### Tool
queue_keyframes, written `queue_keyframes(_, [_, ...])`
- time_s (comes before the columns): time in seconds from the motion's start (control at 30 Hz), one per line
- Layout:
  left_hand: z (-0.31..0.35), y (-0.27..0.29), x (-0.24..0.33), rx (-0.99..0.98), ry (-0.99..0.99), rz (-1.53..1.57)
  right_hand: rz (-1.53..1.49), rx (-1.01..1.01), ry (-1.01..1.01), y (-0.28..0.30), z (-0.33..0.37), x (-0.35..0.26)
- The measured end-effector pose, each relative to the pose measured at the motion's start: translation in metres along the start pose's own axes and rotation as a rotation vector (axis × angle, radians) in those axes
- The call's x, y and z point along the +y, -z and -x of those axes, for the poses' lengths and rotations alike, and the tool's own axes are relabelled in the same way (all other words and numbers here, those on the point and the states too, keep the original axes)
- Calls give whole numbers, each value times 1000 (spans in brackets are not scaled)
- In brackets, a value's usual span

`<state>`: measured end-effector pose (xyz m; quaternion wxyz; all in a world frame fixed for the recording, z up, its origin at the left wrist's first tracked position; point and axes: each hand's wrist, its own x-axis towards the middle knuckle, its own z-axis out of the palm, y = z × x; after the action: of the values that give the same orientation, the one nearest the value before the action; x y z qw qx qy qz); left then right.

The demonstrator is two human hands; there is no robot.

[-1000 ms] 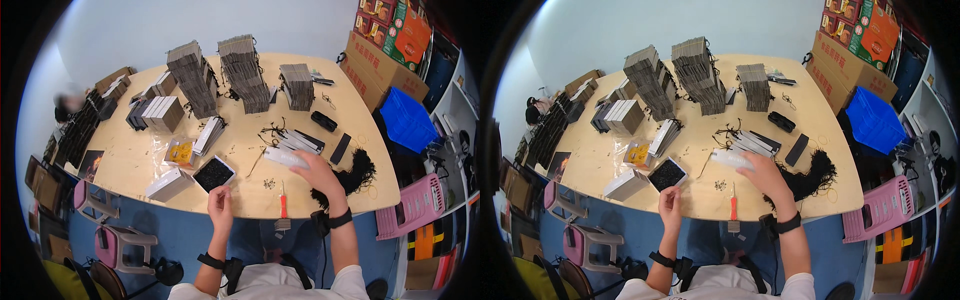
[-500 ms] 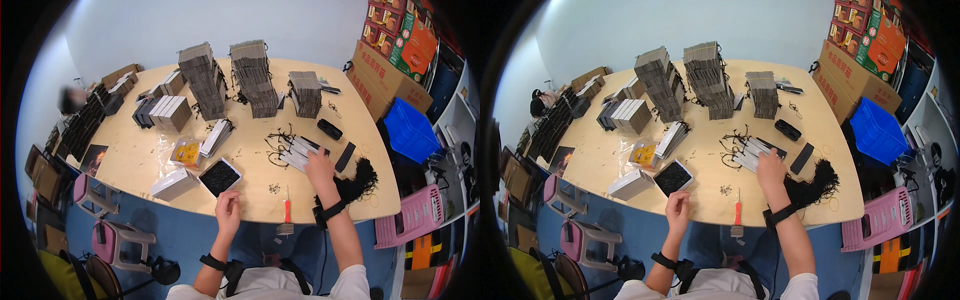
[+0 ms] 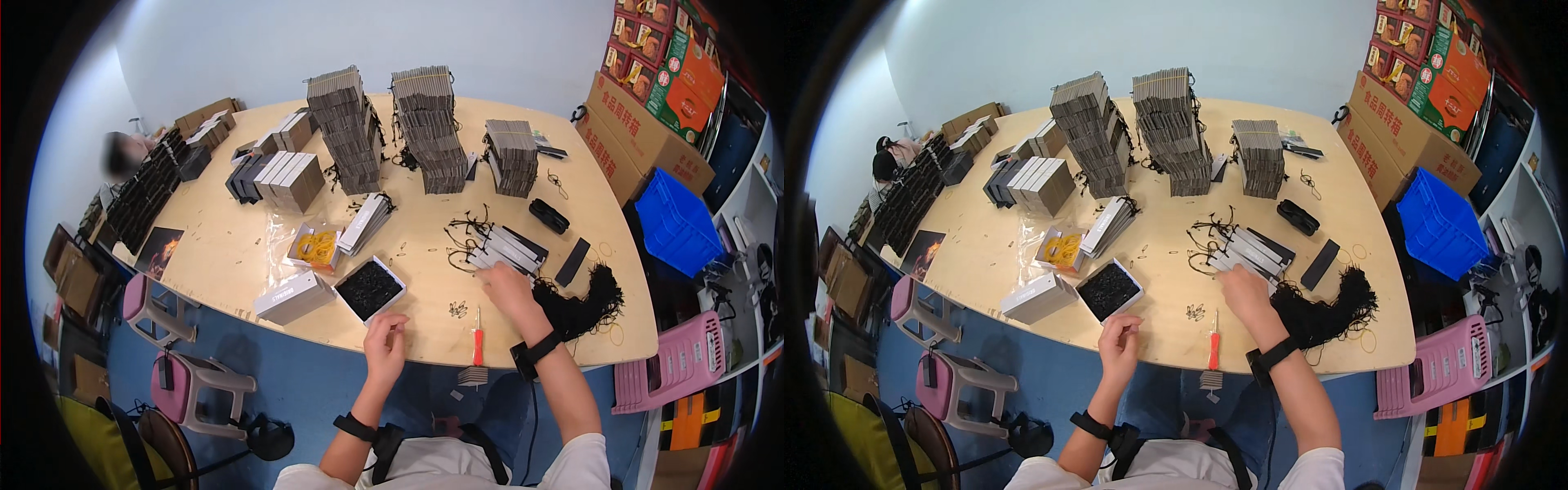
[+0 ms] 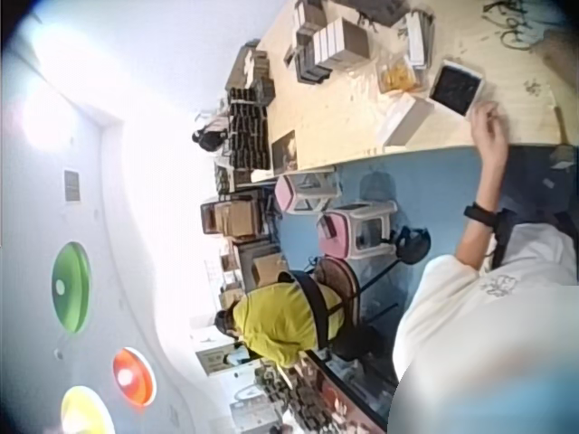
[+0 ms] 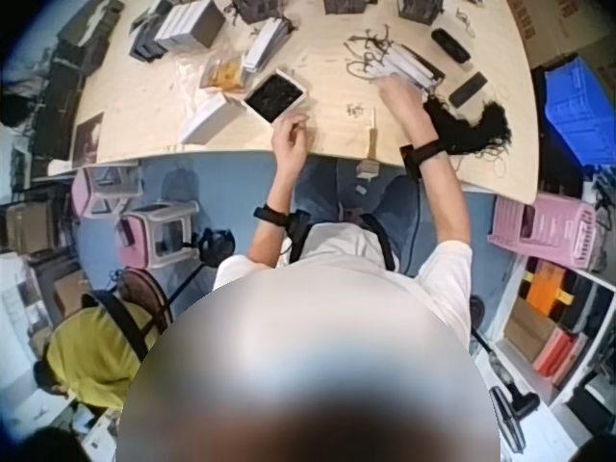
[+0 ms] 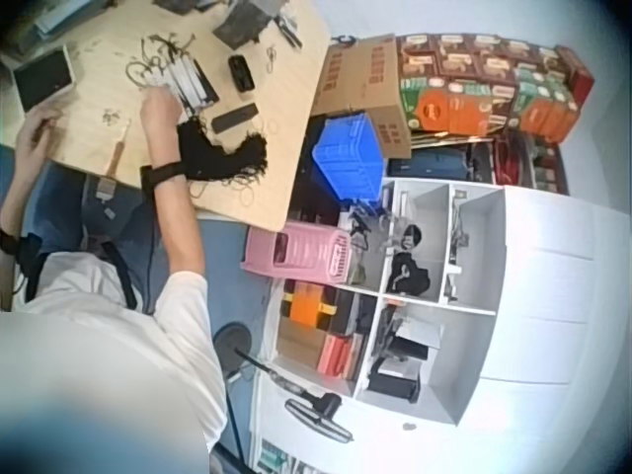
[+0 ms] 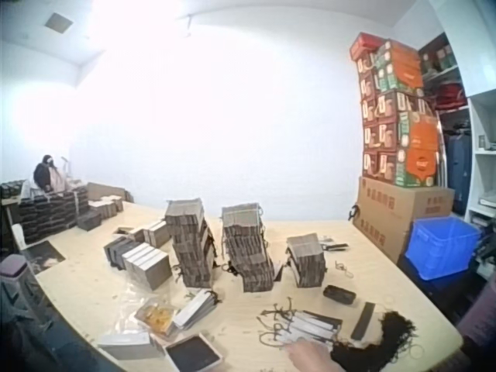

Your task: Attaching black tassels or strings to white clothing tags at a production table.

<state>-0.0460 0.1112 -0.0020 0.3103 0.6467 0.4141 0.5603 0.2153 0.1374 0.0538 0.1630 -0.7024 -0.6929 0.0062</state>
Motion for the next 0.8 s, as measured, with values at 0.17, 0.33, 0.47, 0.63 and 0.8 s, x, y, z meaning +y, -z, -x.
queue_keyframes(0.17, [0, 0, 4, -4, 3, -15, -89, -92, 23, 6, 9, 8])
queue_keyframes(0.33, [0, 0, 7, -16, 15, -28, -219, -102, -48, 5, 14, 7])
queue_keyframes(0.47, [0, -1, 8, -41, 19, -29, -279, -135, 4, -6, 12, 13])
queue_keyframes(0.63, [1, 0, 8, -62, 33, -25, -400, -128, -38, -4, 10, 13])
queue_keyframes(0.8, [1, 1, 8, -65, 13, -31, -860, -171, -178, 9, 2, 11])
